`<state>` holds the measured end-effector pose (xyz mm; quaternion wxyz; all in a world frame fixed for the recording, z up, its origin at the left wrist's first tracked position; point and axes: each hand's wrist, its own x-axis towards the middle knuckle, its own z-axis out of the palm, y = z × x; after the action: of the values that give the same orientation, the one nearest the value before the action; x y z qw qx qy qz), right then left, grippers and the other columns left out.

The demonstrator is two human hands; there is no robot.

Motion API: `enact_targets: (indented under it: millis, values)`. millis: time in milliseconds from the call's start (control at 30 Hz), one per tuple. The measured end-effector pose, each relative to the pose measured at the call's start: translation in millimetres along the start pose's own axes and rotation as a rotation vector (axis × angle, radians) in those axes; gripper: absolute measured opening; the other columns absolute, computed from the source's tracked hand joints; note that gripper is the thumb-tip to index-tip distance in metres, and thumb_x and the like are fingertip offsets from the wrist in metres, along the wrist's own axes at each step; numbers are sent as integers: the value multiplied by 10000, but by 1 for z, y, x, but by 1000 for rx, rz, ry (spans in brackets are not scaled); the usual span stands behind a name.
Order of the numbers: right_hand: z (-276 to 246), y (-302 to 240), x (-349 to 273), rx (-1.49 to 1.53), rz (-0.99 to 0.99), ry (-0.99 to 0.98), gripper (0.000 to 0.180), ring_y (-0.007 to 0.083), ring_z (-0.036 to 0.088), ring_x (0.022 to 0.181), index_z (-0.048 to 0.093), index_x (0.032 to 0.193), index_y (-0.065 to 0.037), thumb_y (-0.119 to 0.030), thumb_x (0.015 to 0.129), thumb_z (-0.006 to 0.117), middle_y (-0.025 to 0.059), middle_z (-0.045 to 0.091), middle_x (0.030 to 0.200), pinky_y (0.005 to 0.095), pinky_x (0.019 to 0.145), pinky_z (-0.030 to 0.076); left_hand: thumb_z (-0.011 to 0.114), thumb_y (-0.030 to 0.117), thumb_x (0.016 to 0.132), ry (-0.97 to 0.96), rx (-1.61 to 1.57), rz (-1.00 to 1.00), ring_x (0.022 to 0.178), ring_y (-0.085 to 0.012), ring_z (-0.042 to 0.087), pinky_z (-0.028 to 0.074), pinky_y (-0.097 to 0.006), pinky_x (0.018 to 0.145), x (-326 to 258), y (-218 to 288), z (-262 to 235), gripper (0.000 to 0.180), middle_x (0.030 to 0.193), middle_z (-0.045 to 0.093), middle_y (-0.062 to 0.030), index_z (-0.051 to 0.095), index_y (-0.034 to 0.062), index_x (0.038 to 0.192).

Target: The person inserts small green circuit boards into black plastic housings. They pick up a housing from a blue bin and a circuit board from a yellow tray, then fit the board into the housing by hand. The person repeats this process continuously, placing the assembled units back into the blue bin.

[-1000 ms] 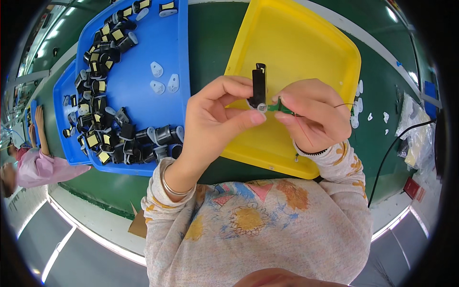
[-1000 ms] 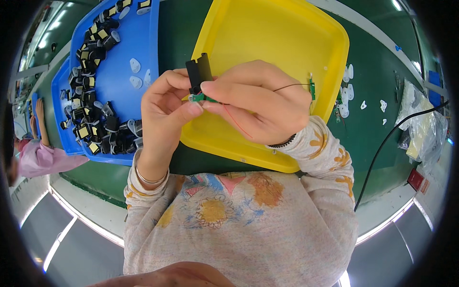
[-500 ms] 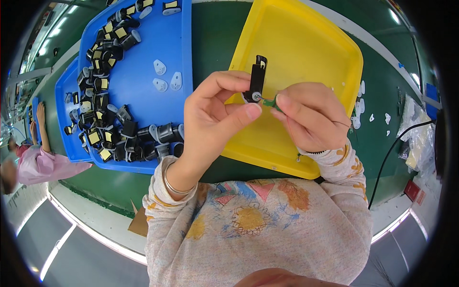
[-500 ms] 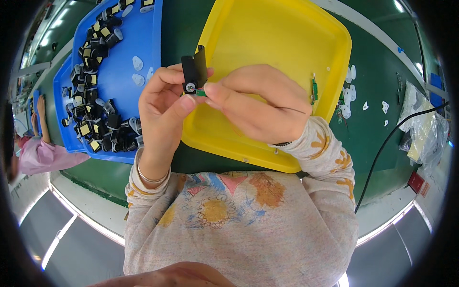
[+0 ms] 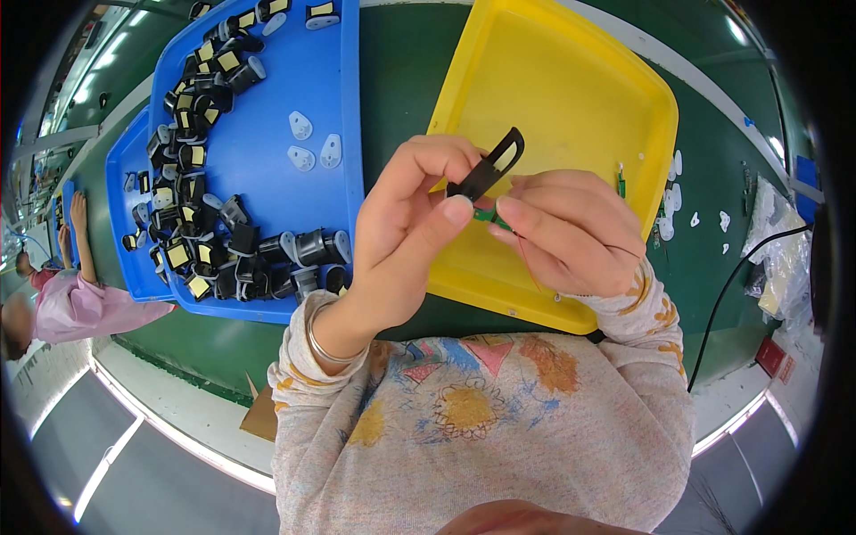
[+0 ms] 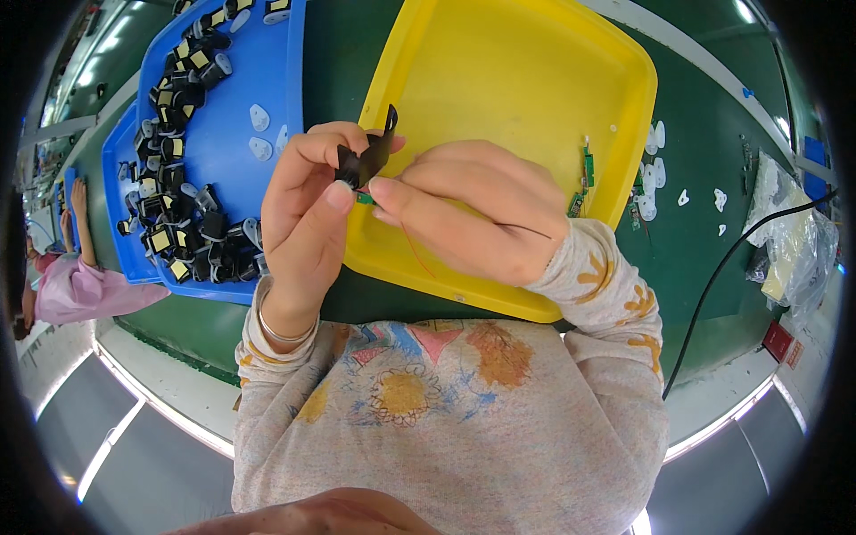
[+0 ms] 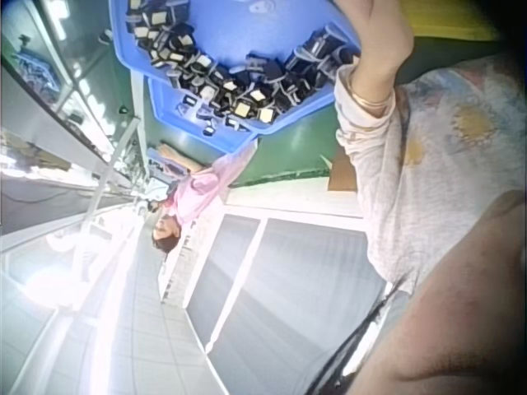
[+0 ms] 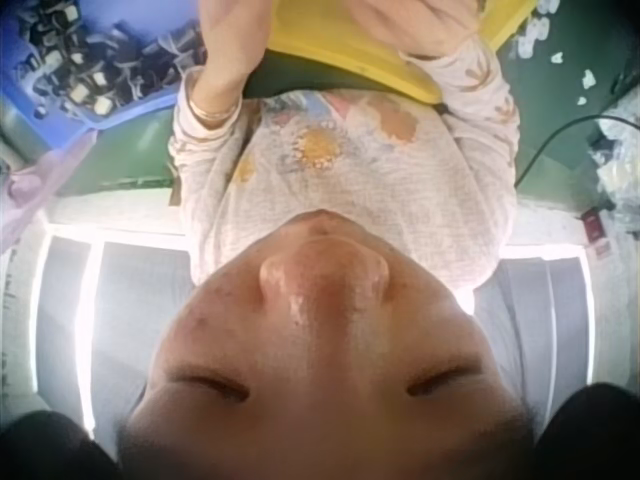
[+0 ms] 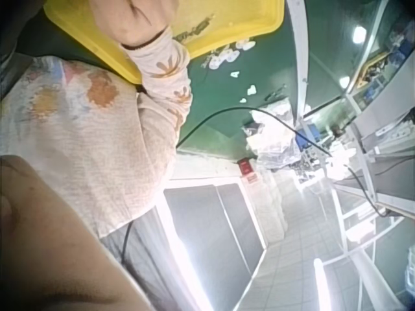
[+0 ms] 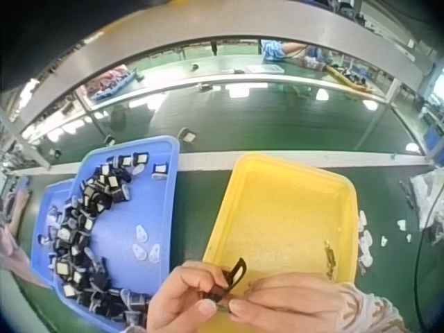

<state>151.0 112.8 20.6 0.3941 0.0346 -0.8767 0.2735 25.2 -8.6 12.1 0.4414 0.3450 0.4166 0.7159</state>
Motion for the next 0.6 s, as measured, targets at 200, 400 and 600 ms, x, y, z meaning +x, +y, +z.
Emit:
enact_targets:
  millis: [200, 400, 600]
  values:
    - [5, 7, 1, 203, 218, 65, 231, 214, 560, 621, 637, 836, -21, -28, 618, 711, 71, 597, 728, 284, 559, 439, 512, -8, 804, 33, 3, -7, 956, -150, 448, 413, -268, 807, 1, -1, 1, 176, 1016, 425, -94, 438, 7, 963]
    - [4, 6, 3, 231, 269, 30, 190, 225, 566, 635, 631, 819, -20, -45, 644, 700, 88, 607, 737, 278, 585, 441, 547, -33, 781, 25, 3, -29, 908, -136, 483, 444, -222, 743, 4, 2, -1, 179, 996, 444, -92, 453, -5, 932]
    - [9, 6, 2, 94, 300, -64, 157, 239, 574, 666, 620, 794, -30, -92, 666, 685, 98, 602, 791, 276, 593, 447, 543, -22, 787, 23, 102, -12, 878, -113, 471, 443, -213, 723, 1, 4, -8, 150, 991, 446, -86, 456, -8, 909]
